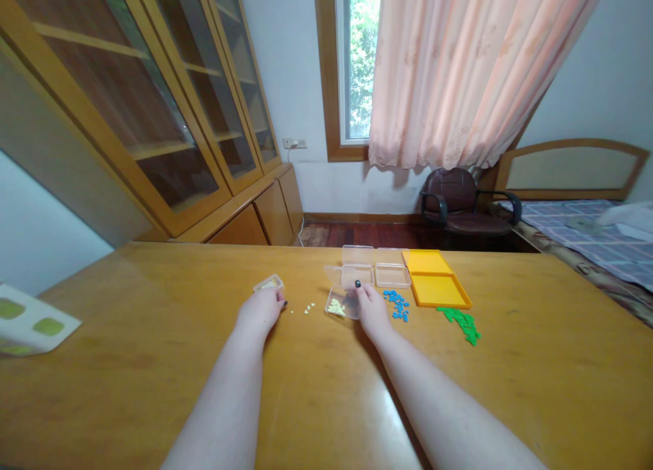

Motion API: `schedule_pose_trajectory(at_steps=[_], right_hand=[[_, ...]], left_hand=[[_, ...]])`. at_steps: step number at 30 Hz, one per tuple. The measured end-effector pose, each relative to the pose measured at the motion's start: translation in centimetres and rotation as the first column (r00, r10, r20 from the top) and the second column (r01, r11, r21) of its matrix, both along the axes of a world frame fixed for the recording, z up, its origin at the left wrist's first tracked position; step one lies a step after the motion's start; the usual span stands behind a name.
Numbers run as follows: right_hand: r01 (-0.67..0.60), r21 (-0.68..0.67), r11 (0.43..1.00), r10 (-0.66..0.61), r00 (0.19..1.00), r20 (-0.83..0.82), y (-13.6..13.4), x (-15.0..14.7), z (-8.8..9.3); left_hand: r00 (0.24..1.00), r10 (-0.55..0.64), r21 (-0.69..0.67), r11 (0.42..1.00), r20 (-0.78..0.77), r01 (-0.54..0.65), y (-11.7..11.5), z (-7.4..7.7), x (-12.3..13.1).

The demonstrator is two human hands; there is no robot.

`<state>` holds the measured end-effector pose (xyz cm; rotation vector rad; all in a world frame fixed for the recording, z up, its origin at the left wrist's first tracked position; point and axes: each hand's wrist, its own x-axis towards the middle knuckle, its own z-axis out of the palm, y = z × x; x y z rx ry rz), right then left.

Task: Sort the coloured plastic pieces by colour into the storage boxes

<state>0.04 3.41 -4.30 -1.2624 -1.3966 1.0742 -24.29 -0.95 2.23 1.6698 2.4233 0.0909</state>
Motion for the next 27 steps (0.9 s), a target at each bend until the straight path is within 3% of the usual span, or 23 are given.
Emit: schedule_pose_trajectory(at_steps=[2, 7, 19, 27], right_hand=[[-0.004, -0.002, 1.000, 0.004, 1.000, 0.015, -0.1, 0.0, 0.1], [0.005, 0.006, 1.000, -0.005, 1.000, 0.023, -0.2, 0.1, 0.4], [-0.006, 0.001, 1.000, 0.006, 1.000, 0.016, -0.2, 0.0, 0.5], [-0.003, 0.000, 1.000, 0.003, 1.000, 0.006, -0.1, 0.0, 0.5]], left_hand=[[0.999, -0.014, -0.082, 0.996, 0.032, 0.017, 0.2, -0.4, -0.1], [0.994, -0.047, -0.143, 0.988, 0.096, 0.061, 0.6, -1.1, 0.5], [0.997, -0.070, -0.160, 0.985, -0.008, 0.068, 0.2, -0.7, 2.5], [0.999, -0.045, -0.018, 0.999, -0.019, 0.045, 0.4, -0.4, 1.1]])
